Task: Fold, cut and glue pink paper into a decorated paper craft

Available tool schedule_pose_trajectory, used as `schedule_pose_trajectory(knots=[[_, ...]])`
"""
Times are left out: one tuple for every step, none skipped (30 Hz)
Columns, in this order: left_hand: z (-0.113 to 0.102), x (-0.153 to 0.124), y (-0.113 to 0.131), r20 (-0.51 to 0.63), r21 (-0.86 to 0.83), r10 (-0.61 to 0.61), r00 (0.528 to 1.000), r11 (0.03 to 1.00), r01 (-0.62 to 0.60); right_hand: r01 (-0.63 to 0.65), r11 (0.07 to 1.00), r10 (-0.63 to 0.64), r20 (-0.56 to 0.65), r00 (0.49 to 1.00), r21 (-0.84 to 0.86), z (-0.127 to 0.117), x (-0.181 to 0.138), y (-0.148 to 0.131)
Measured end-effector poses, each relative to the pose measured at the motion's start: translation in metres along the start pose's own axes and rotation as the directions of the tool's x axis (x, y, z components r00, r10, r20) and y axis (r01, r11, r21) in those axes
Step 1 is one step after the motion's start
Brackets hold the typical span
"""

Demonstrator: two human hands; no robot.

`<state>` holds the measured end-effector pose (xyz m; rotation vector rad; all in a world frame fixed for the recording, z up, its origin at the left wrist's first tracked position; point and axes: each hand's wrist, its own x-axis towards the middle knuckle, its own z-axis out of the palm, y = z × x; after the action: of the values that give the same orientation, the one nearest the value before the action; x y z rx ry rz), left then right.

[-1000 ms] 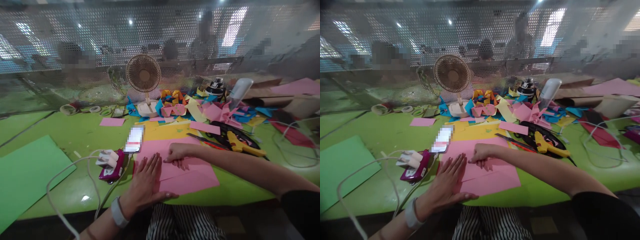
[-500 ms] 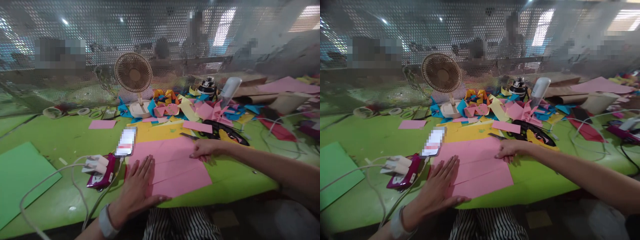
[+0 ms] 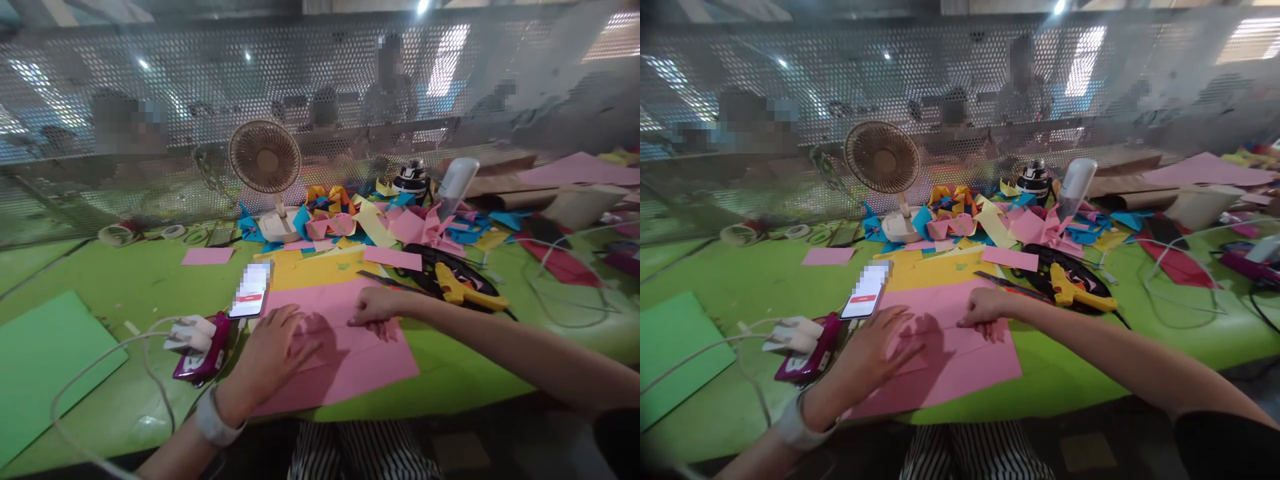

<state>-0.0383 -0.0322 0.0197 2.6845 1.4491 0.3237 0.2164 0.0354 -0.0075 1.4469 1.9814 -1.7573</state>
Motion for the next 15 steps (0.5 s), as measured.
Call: schedule_pose_trajectory(knots=[[-0.002,0.010,0.005,-0.003,-0.050,-0.071,0.997,0.996,0.071,-0.010,1.000,0.010,0.006,1.000,0.009,0.001,0.000,0.000],[-0.002,0.021,0.009,0.041,-0.122,-0.119,0.992,0.985,0.123,-0.009,1.000,0.009,0.004,1.000,0.008,0.001,0.000,0.000],[0.000,0.032,0.012,0.143,-0.215,-0.133,0.981,0.963,0.162,-0.005,1.000,0.005,-0.001,1.000,-0.001,0.001,-0.001,-0.001],[0.003,0.042,0.014,0.286,-0.319,-0.118,0.951,0.924,0.210,-0.002,1.000,0.002,-0.007,1.000,-0.011,0.001,-0.002,-0.001],[0.008,0.051,0.015,0.405,-0.413,-0.098,0.909,0.868,0.277,0.001,1.000,-0.001,-0.015,1.000,-0.021,0.000,-0.003,-0.002],[0.014,0.059,0.014,0.486,-0.484,-0.079,0.871,0.805,0.343,0.004,1.000,-0.004,-0.022,1.000,-0.029,0.000,-0.003,-0.002],[0.019,0.065,0.013,0.550,-0.521,-0.060,0.833,0.755,0.398,0.007,0.999,-0.007,-0.027,1.000,-0.035,0.000,-0.003,-0.002],[0.024,0.069,0.010,0.597,-0.545,-0.030,0.802,0.717,0.434,0.008,0.999,-0.009,-0.031,0.999,-0.040,0.000,-0.003,-0.002],[0.028,0.072,0.008,0.638,-0.559,-0.005,0.770,0.685,0.467,0.012,0.999,-0.014,-0.038,0.999,-0.048,0.000,-0.002,-0.001],[0.031,0.074,0.005,0.667,-0.562,0.006,0.745,0.660,0.498,0.016,0.998,-0.019,-0.043,0.999,-0.057,0.000,-0.001,-0.001],[0.033,0.075,0.003,0.688,-0.560,0.014,0.725,0.646,0.519,0.018,0.998,-0.021,-0.045,0.999,-0.066,0.000,-0.001,0.000],[0.033,0.076,0.001,0.705,-0.553,0.014,0.709,0.637,0.537,0.017,0.997,-0.020,-0.043,0.999,-0.073,0.000,0.000,0.000],[0.032,0.076,-0.001,0.719,-0.542,0.010,0.695,0.634,0.552,0.015,0.997,-0.018,-0.038,0.999,-0.082,0.000,0.000,0.001],[0.030,0.075,-0.003,0.731,-0.528,0.002,0.682,0.634,0.565,0.013,0.996,-0.016,-0.032,0.999,-0.091,-0.001,0.000,0.001],[0.027,0.073,-0.004,0.741,-0.514,-0.009,0.671,0.634,0.577,0.011,0.995,-0.014,-0.028,1.000,-0.100,-0.001,0.000,0.001]])
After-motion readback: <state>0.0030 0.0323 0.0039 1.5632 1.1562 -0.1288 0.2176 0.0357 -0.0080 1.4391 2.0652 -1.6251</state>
